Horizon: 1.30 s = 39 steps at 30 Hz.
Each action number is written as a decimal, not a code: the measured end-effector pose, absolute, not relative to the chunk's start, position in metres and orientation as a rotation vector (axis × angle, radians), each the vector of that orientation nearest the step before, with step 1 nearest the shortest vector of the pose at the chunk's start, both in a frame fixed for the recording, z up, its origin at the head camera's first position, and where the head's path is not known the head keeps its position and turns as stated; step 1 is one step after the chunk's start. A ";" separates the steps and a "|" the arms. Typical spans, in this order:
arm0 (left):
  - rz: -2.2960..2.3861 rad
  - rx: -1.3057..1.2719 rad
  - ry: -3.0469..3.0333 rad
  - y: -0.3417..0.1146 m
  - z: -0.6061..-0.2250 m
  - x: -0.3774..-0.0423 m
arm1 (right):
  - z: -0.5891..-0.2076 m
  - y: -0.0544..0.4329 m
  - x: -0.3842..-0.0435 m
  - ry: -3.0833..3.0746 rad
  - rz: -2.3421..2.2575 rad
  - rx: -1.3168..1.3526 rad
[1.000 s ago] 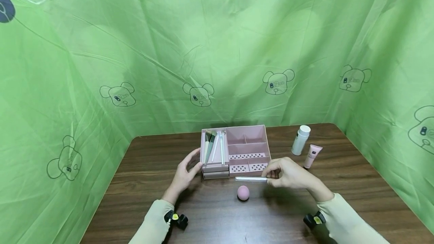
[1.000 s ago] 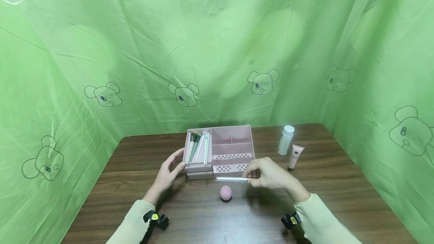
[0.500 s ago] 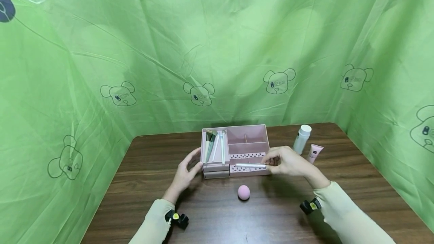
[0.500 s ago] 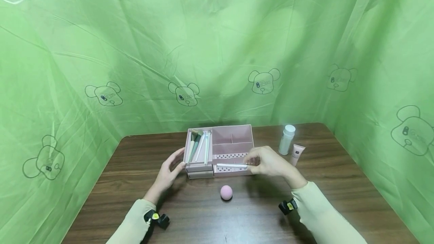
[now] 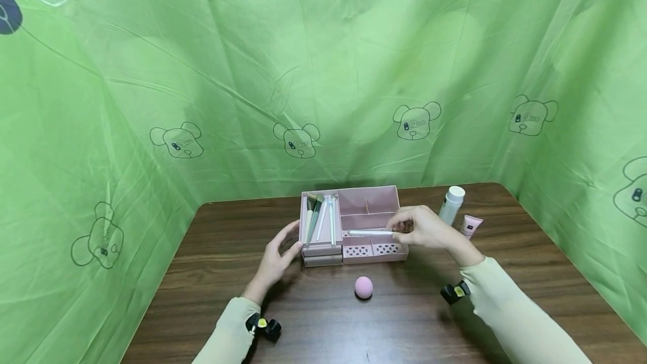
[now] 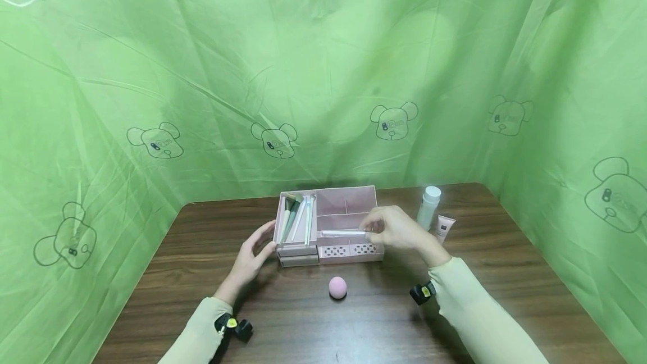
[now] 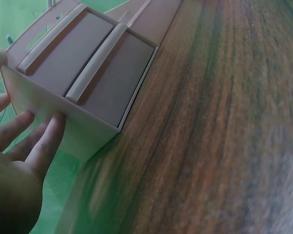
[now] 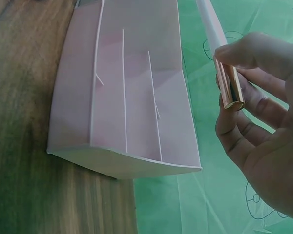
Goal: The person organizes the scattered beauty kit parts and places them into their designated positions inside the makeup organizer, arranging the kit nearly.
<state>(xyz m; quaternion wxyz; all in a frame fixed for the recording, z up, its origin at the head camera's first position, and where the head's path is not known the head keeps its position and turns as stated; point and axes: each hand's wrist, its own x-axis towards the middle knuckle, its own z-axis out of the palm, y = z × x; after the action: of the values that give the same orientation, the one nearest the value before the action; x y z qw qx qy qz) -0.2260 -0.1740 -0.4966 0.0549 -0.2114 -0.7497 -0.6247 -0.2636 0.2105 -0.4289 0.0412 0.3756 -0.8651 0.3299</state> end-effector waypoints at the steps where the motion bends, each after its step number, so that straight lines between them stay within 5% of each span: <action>1: -1.899 -0.643 -2.275 -0.174 -0.497 -0.226 | -0.429 0.210 -0.266 -2.649 1.000 1.142; 19: -1.850 -0.662 -2.267 -0.173 -0.500 -0.227 | -0.448 0.197 -0.304 -2.647 1.025 1.015; 39: -1.856 -0.658 -2.272 -0.174 -0.499 -0.226 | -0.457 0.200 -0.304 -2.692 1.144 0.811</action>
<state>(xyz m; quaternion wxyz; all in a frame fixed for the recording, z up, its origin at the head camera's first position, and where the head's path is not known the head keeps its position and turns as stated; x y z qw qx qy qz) -0.2264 -0.1739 -0.4987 0.0675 -0.2182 -0.7540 -0.6159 -0.3040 0.2003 -0.4568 0.0529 0.2668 -0.8856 0.3765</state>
